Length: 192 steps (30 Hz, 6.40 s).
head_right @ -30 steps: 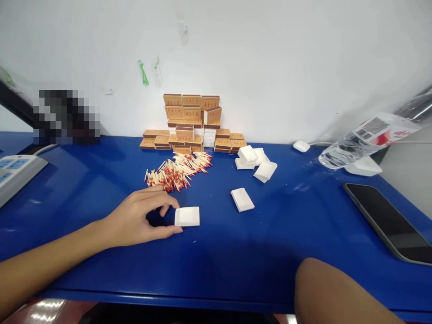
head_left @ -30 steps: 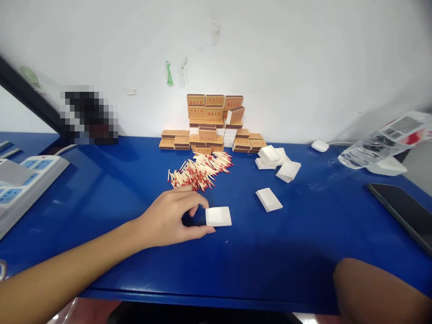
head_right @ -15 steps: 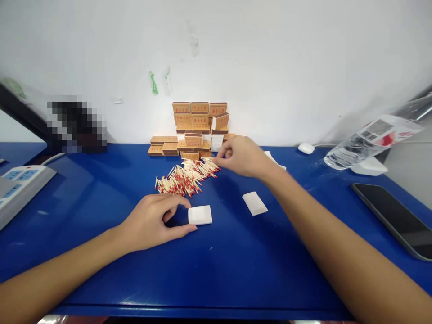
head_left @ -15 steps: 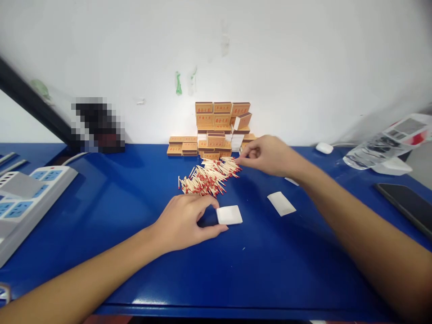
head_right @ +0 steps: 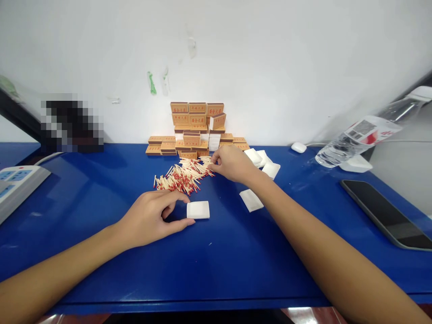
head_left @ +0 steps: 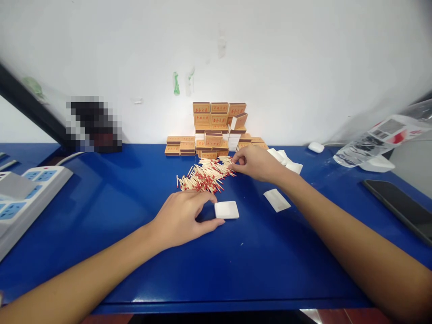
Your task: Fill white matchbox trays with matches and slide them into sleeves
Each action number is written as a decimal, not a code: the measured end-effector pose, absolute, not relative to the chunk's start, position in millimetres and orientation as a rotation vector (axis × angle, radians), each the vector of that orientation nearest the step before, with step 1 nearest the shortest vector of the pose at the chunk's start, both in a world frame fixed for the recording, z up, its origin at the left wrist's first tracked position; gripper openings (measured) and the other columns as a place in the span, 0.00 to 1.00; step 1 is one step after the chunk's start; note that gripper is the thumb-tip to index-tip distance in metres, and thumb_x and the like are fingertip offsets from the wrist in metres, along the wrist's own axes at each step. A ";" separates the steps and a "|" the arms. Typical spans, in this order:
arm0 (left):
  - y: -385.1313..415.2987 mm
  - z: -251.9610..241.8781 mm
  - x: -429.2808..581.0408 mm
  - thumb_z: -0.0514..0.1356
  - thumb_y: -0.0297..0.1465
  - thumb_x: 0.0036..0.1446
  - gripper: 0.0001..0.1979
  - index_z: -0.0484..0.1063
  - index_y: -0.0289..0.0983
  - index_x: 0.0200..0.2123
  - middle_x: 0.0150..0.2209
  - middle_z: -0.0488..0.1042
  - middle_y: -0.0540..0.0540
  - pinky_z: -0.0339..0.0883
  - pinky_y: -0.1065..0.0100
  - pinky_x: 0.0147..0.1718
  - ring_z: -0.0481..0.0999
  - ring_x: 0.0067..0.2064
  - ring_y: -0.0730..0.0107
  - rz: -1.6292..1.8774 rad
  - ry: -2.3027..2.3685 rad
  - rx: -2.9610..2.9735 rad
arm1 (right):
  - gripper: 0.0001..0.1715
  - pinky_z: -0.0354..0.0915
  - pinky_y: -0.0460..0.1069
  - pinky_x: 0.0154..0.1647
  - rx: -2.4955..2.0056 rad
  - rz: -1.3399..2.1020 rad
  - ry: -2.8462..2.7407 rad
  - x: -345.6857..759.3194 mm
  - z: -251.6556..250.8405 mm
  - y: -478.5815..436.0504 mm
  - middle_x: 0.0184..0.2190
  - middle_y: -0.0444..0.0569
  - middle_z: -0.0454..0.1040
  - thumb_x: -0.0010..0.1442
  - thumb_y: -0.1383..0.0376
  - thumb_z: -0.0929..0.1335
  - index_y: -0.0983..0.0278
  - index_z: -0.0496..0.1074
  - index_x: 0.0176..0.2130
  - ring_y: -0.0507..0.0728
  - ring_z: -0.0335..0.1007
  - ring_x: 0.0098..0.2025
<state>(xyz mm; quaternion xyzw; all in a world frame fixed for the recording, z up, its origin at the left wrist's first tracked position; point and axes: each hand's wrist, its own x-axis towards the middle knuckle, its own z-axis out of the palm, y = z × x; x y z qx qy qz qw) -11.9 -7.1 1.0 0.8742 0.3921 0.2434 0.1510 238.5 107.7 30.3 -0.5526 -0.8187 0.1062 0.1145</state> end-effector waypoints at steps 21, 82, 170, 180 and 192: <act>-3.5 0.9 -11.3 0.68 0.45 0.61 0.15 0.78 0.41 0.44 0.23 0.64 0.57 0.58 0.69 0.29 0.68 0.25 0.73 0.638 1.199 2.466 | 0.09 0.53 0.52 0.28 -1.606 0.302 -2.482 258.7 26.6 92.6 0.22 0.43 0.69 0.58 0.63 0.73 0.63 0.74 0.27 0.51 0.60 0.24; -5.1 1.6 -12.3 0.68 0.44 0.62 0.15 0.79 0.41 0.45 0.23 0.66 0.56 0.58 0.68 0.30 0.69 0.27 0.71 0.662 1.286 2.494 | 0.03 0.59 0.50 0.35 -1.043 0.723 -2.682 241.7 43.7 27.2 0.33 0.44 0.75 0.64 0.67 0.72 0.60 0.79 0.37 0.52 0.66 0.33; -8.2 3.2 -9.5 0.68 0.42 0.62 0.14 0.76 0.41 0.44 0.24 0.66 0.57 0.60 0.69 0.30 0.69 0.27 0.72 0.626 1.266 2.515 | 0.08 0.56 0.49 0.33 -1.035 0.521 -2.629 237.2 44.1 21.1 0.29 0.44 0.72 0.67 0.66 0.68 0.62 0.74 0.34 0.52 0.64 0.30; -9.2 0.4 -9.3 0.66 0.44 0.65 0.15 0.76 0.41 0.47 0.25 0.66 0.56 0.61 0.68 0.32 0.69 0.27 0.73 0.604 1.194 2.521 | 0.09 0.60 0.51 0.37 -1.179 0.427 -2.629 283.5 36.3 53.0 0.34 0.47 0.72 0.66 0.62 0.70 0.59 0.80 0.44 0.55 0.67 0.34; -8.9 1.6 -7.6 0.68 0.43 0.63 0.14 0.77 0.40 0.45 0.24 0.66 0.57 0.61 0.68 0.32 0.69 0.27 0.72 0.634 1.236 2.513 | 0.11 0.62 0.51 0.38 -1.158 0.572 -2.558 258.7 33.0 32.7 0.38 0.49 0.72 0.72 0.60 0.66 0.62 0.72 0.39 0.56 0.67 0.37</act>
